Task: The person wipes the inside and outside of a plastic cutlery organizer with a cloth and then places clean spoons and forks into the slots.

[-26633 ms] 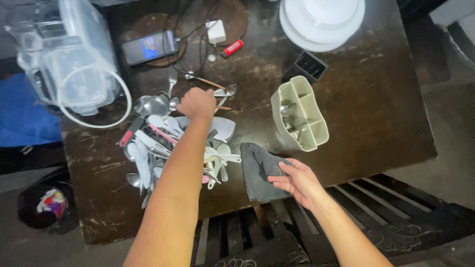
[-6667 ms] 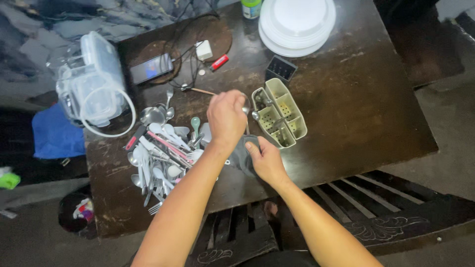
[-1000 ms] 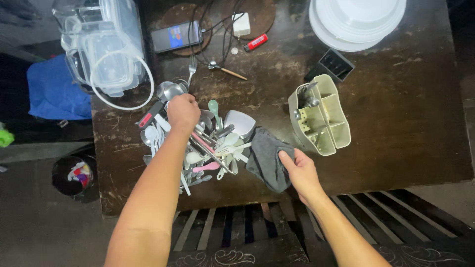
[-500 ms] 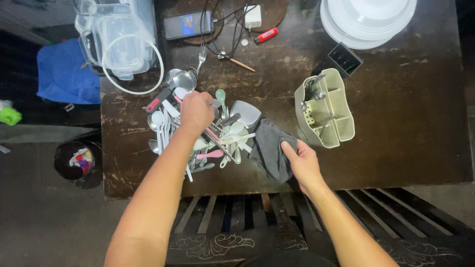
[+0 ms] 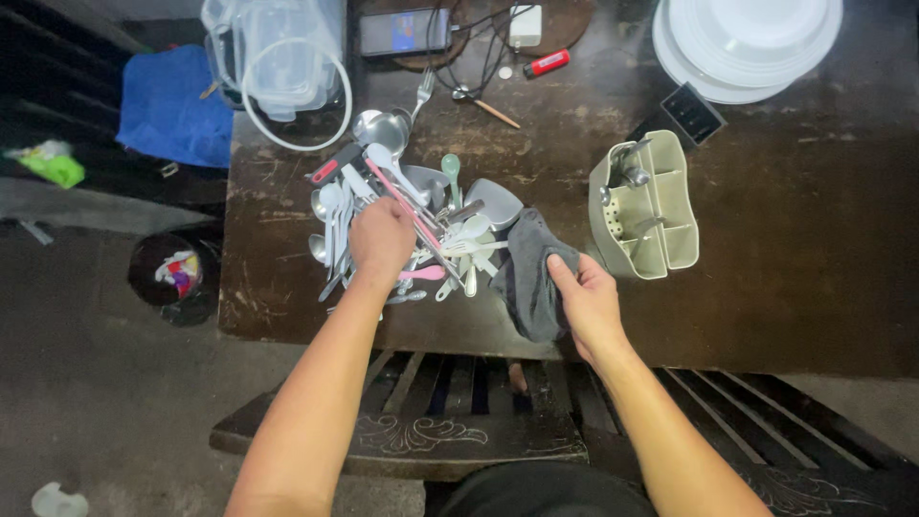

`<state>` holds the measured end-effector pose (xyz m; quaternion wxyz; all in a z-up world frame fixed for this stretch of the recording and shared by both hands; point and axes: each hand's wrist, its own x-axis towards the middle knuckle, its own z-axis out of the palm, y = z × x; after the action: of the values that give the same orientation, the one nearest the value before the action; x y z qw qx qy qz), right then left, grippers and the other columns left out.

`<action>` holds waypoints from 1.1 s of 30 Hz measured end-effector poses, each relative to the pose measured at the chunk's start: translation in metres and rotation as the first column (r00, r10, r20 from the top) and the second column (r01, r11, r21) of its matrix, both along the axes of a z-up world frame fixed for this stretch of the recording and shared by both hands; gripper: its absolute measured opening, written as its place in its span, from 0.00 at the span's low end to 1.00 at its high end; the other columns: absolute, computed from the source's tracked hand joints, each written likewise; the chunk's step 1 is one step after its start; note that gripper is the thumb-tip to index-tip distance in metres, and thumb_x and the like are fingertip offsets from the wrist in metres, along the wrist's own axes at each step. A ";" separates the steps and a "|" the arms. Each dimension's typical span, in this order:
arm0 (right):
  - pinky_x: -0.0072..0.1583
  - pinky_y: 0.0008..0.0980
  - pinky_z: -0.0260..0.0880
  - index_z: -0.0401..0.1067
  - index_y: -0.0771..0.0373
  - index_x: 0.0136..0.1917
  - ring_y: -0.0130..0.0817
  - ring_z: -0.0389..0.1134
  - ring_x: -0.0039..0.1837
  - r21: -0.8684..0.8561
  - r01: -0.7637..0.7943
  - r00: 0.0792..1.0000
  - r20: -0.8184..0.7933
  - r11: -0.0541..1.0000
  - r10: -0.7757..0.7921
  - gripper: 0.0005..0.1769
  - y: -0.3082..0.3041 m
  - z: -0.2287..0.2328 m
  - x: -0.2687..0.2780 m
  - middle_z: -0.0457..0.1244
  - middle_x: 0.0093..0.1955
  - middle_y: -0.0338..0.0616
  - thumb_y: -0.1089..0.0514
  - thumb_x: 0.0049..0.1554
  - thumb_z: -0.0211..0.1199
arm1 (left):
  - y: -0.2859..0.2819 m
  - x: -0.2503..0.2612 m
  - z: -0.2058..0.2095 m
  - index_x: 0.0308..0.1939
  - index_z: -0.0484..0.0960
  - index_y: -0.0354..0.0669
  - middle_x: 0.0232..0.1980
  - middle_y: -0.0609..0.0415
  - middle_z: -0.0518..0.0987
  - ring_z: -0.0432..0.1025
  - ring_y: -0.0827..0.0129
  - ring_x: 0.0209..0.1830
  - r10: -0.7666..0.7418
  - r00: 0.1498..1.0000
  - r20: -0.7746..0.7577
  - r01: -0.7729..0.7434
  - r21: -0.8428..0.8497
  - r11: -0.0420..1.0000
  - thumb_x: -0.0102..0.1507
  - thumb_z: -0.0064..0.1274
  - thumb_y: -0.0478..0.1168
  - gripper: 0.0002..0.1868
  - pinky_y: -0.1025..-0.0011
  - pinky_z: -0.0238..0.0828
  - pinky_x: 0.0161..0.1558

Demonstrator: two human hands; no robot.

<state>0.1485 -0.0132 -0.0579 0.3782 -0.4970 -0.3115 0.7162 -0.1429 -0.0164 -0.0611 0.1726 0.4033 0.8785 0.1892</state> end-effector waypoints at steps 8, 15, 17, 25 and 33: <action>0.56 0.27 0.70 0.72 0.70 0.59 0.25 0.70 0.53 0.028 -0.045 0.999 -0.017 0.999 0.045 0.14 -0.004 0.009 -0.002 0.71 0.54 0.43 0.59 0.64 0.60 | -0.053 -0.021 0.011 0.39 0.89 0.52 0.45 0.45 0.85 0.78 0.47 0.49 0.062 0.998 0.017 -0.054 -0.294 0.954 0.59 0.53 0.39 0.09 0.55 0.75 0.51; 0.55 0.28 0.71 0.72 0.71 0.57 0.26 0.71 0.51 0.060 -0.094 0.995 -0.016 0.994 0.095 0.13 -0.008 0.007 -0.006 0.70 0.53 0.45 0.59 0.64 0.60 | -0.080 -0.013 -0.005 0.38 0.90 0.54 0.44 0.44 0.84 0.78 0.47 0.48 -0.304 0.952 0.044 0.293 -0.421 0.858 0.59 0.54 0.38 0.10 0.54 0.75 0.52; 0.55 0.28 0.71 0.72 0.71 0.57 0.26 0.71 0.52 0.062 -0.099 0.995 -0.012 0.993 0.100 0.13 -0.008 0.006 -0.005 0.70 0.53 0.45 0.59 0.64 0.60 | -0.084 -0.008 -0.021 0.37 0.91 0.53 0.44 0.43 0.84 0.78 0.47 0.48 -0.366 0.929 0.053 0.351 -0.439 0.827 0.59 0.52 0.37 0.11 0.54 0.75 0.52; 0.55 0.27 0.71 0.72 0.70 0.58 0.25 0.71 0.52 0.071 -0.072 0.997 0.020 0.995 0.070 0.14 -0.007 0.004 -0.001 0.71 0.53 0.44 0.59 0.63 0.60 | -0.083 0.015 -0.051 0.44 0.88 0.52 0.47 0.54 0.85 0.79 0.58 0.50 -0.730 0.662 -0.170 0.462 -0.675 0.576 0.65 0.48 0.39 0.12 0.59 0.76 0.46; 0.53 0.27 0.70 0.73 0.71 0.57 0.25 0.70 0.50 0.077 -0.061 0.997 0.048 0.995 0.058 0.14 -0.005 0.004 -0.001 0.71 0.52 0.44 0.58 0.63 0.61 | -0.080 0.023 -0.052 0.44 0.89 0.49 0.49 0.52 0.85 0.79 0.59 0.52 -0.744 0.646 -0.173 0.448 -0.703 0.553 0.66 0.49 0.39 0.11 0.62 0.75 0.47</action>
<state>0.1473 -0.0186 -0.0542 0.3688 -0.4883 -0.3626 0.7029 -0.1198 -0.0959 -0.1131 0.1363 0.6399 0.7054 -0.2726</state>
